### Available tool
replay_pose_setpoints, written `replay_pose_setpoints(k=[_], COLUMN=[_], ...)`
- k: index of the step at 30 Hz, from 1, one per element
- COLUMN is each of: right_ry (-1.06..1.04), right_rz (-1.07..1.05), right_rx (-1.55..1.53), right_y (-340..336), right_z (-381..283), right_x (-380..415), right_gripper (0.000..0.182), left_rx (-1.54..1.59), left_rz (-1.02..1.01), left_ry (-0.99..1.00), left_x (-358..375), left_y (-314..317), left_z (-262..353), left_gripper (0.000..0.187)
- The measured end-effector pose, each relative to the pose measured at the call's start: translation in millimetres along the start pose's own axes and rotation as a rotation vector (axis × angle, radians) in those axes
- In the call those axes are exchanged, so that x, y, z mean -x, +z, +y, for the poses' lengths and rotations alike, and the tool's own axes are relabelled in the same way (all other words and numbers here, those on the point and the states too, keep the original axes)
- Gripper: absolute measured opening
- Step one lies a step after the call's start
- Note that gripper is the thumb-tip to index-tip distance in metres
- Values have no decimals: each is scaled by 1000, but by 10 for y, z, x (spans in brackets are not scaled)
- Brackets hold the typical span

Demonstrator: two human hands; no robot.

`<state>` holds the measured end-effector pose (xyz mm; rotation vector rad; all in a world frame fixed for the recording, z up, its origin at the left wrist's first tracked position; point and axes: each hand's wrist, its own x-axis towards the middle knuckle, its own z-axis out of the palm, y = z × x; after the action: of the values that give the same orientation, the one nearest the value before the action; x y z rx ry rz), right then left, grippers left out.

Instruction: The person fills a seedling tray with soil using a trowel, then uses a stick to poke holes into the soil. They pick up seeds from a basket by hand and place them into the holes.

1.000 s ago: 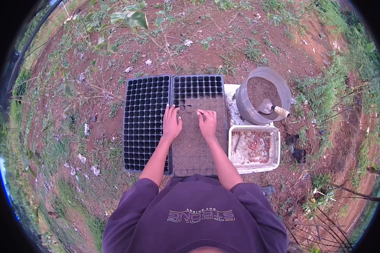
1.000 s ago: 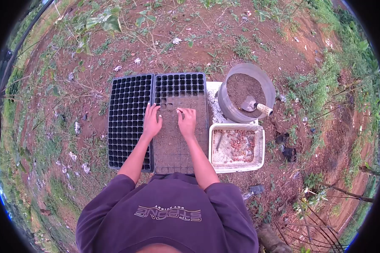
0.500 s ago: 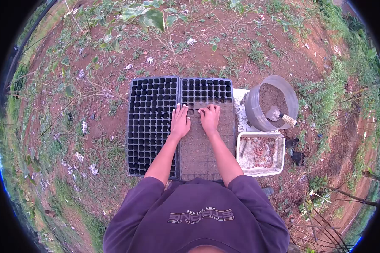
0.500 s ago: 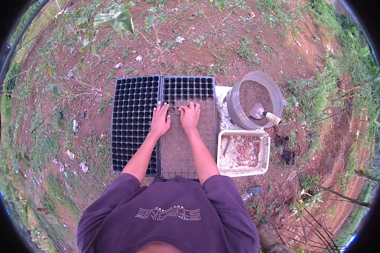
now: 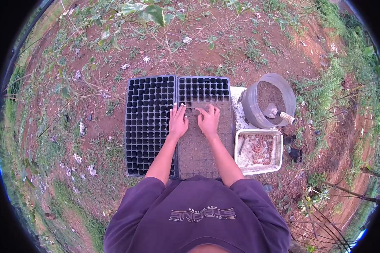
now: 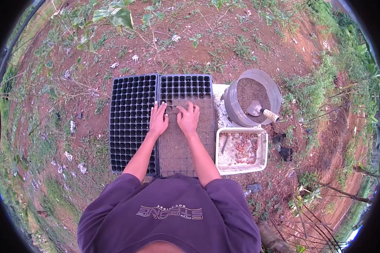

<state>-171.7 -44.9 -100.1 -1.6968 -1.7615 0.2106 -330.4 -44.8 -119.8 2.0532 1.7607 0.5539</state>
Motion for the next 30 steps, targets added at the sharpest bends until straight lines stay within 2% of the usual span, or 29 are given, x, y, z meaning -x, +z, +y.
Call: replay_pose_setpoints(k=[9,16,18,28,30], right_ry=[-47,-87,-52,-36,-118], right_rz=[-120,-235,-265,-241,-243], right_rx=[154,176,96,104,225], right_y=[51,9,-2,7,-3], right_z=[35,69,110,82,82], right_x=[-42,-66,-76,-30,-60], right_gripper=[30,35,36,37,36], left_rx=[2,-16,-14,17,17], left_rz=[-15,-18,-16,-13,-12], left_ry=[-23,-37,-36,-48,-48], left_x=[-2,7,12,5,13], left_y=[-21,2,5,19,23], left_z=[52,63,59,33,32], left_gripper=[51,53,53,53,54])
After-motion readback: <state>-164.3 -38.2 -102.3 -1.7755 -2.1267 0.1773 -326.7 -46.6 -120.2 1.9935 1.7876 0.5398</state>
